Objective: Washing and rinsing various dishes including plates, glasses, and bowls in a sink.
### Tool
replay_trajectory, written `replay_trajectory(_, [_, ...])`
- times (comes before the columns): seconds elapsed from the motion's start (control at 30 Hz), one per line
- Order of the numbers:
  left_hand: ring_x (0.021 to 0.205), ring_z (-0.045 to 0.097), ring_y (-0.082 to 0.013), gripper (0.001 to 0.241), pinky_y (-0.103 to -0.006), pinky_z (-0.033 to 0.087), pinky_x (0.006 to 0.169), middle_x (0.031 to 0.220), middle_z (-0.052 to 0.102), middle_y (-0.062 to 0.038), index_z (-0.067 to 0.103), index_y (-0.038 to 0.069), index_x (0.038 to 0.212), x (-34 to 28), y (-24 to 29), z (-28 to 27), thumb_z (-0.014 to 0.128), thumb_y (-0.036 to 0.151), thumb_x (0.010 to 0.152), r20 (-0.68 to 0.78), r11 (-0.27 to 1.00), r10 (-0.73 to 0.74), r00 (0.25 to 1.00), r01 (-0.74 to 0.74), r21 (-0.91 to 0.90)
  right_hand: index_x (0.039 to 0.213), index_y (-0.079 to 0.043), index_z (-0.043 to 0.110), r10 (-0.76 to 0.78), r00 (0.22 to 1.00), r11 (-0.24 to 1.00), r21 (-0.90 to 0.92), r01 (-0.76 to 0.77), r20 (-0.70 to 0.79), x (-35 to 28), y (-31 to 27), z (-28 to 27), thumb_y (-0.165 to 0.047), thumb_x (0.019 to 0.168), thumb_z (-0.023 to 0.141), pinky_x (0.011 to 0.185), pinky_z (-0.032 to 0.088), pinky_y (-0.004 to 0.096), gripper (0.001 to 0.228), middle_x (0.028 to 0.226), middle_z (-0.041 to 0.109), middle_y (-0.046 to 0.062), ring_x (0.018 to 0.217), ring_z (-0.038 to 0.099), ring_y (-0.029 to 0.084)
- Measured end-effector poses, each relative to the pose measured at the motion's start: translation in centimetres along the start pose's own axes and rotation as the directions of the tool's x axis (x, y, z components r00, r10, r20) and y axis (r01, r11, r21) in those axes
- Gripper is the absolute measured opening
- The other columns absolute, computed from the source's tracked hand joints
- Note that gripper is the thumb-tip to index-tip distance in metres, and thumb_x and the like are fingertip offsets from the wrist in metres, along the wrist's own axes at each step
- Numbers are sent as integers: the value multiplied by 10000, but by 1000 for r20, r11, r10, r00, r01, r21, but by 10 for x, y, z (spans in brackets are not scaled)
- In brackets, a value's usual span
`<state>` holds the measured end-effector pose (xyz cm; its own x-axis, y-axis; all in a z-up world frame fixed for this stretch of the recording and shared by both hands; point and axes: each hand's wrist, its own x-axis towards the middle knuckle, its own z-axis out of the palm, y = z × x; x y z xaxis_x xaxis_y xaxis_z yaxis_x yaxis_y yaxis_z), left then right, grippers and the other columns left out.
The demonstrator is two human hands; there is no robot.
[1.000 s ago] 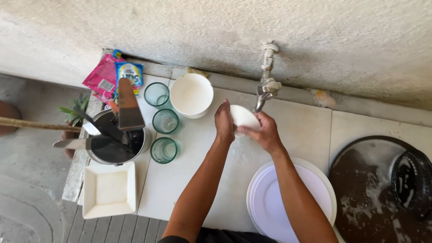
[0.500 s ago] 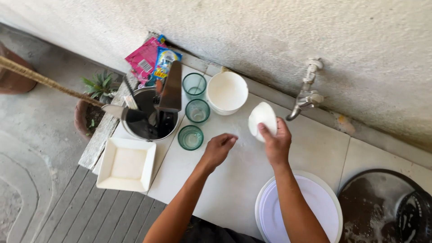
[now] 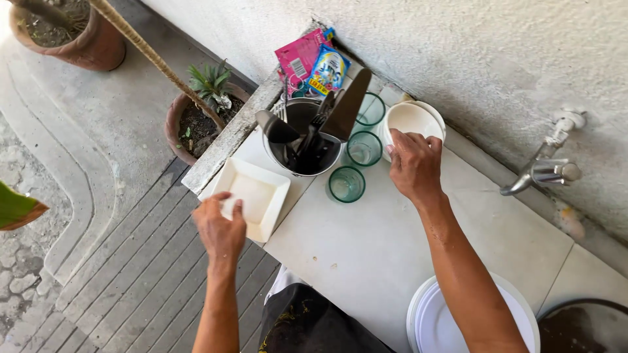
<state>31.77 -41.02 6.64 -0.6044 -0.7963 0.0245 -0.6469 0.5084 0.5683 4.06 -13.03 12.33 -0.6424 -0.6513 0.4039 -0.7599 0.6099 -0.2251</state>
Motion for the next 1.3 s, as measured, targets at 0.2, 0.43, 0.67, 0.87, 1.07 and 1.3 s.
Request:
replay_trajectory(0.2, [1034, 616, -281, 381, -445, 506, 886, 1089, 665, -115, 637, 53, 1187, 19, -67, 12, 777, 170, 853, 100, 987, -109, 989, 95, 132, 1235, -28, 641, -112, 984, 980, -177, 87, -137, 9, -30, -23, -148, 857, 746, 933, 341, 470, 410, 1148, 734, 112, 1112, 640, 287])
replay_trajectory(0.43, [968, 690, -315, 368, -454, 532, 838, 1053, 720, -136, 649, 32, 1128, 11, -54, 0, 802, 236, 862, 306, 964, -256, 917, 219, 150, 1010, -84, 647, 233, 970, 878, 442, -181, -66, -81, -145, 18, -109, 954, 654, 768, 535, 401, 62, 885, 697, 95, 839, 671, 274])
replay_trajectory(0.67, [840, 752, -277, 325, -415, 579, 753, 956, 766, -154, 680, 33, 1074, -34, -31, -3, 798, 219, 836, 568, 969, -239, 787, 231, 88, 1284, -24, 492, 362, 755, 617, 466, -634, 547, -112, -157, 71, -271, 918, 705, 726, 571, 451, 490, 915, 690, 168, 806, 721, 341])
replay_trajectory(0.87, [745, 747, -253, 312, -379, 593, 712, 808, 772, -132, 730, 27, 911, -80, 13, 14, 869, 230, 720, 790, 988, -123, 600, 148, 41, 1284, -81, 485, 400, 581, 577, 298, -761, 708, -159, -107, 16, -277, 916, 687, 749, 562, 461, 463, 862, 709, 162, 822, 729, 346])
replay_trajectory(1.07, [736, 724, -273, 360, -400, 572, 708, 787, 739, -124, 709, 10, 954, -106, 100, 78, 843, 266, 740, 890, 992, 106, 444, 18, -128, 1286, -113, 500, 652, 464, 527, 82, -846, 601, -196, -26, -6, -224, 895, 682, 782, 543, 488, 445, 895, 715, 183, 868, 707, 396])
replay_trajectory(1.3, [811, 715, -354, 299, -442, 553, 753, 919, 734, -221, 592, -25, 1155, -113, 198, 158, 617, 180, 938, 781, 917, 294, 552, 67, -393, 1184, -35, 560, 828, 349, 396, -17, -918, 440, -181, 74, -18, -235, 928, 637, 898, 519, 488, 333, 1056, 711, 204, 1006, 676, 407])
